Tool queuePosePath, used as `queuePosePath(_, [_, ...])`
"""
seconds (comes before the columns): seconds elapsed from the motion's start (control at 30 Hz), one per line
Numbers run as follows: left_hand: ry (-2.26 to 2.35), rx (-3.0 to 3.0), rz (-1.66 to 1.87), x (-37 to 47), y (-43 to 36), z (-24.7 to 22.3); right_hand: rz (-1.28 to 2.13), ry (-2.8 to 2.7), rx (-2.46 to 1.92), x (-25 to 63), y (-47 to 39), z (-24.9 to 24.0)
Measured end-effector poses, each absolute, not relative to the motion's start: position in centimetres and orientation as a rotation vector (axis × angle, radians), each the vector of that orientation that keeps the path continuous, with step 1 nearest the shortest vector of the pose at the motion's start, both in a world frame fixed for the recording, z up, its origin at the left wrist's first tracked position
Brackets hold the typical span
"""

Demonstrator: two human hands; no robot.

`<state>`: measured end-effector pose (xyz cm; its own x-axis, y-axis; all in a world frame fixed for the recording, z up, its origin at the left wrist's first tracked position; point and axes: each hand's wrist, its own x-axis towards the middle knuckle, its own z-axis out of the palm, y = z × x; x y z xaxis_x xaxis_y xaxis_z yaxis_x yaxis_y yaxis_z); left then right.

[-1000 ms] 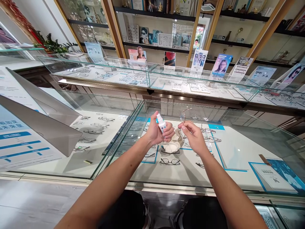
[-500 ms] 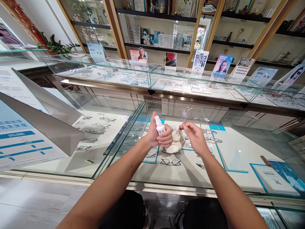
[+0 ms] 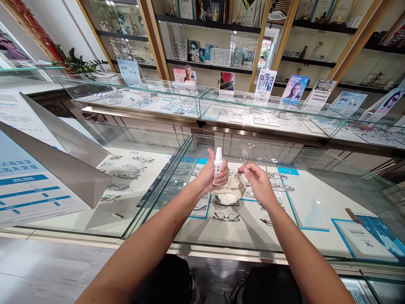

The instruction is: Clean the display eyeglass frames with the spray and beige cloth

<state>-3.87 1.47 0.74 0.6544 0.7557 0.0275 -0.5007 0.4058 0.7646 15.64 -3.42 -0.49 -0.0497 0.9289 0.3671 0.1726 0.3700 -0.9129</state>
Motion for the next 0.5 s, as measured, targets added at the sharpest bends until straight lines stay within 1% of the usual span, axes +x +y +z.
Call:
queuePosePath(0.27, [0.310, 0.787, 0.686, -4.21, 1.22, 1.05, 0.839, -1.510, -1.057, 15.59, -3.48, -0.47])
queuePosePath(0.5, [0.256, 0.861, 0.672, -4.69, 1.44, 0.62, 0.851, -1.508, -1.047, 15.60, -3.61, -0.38])
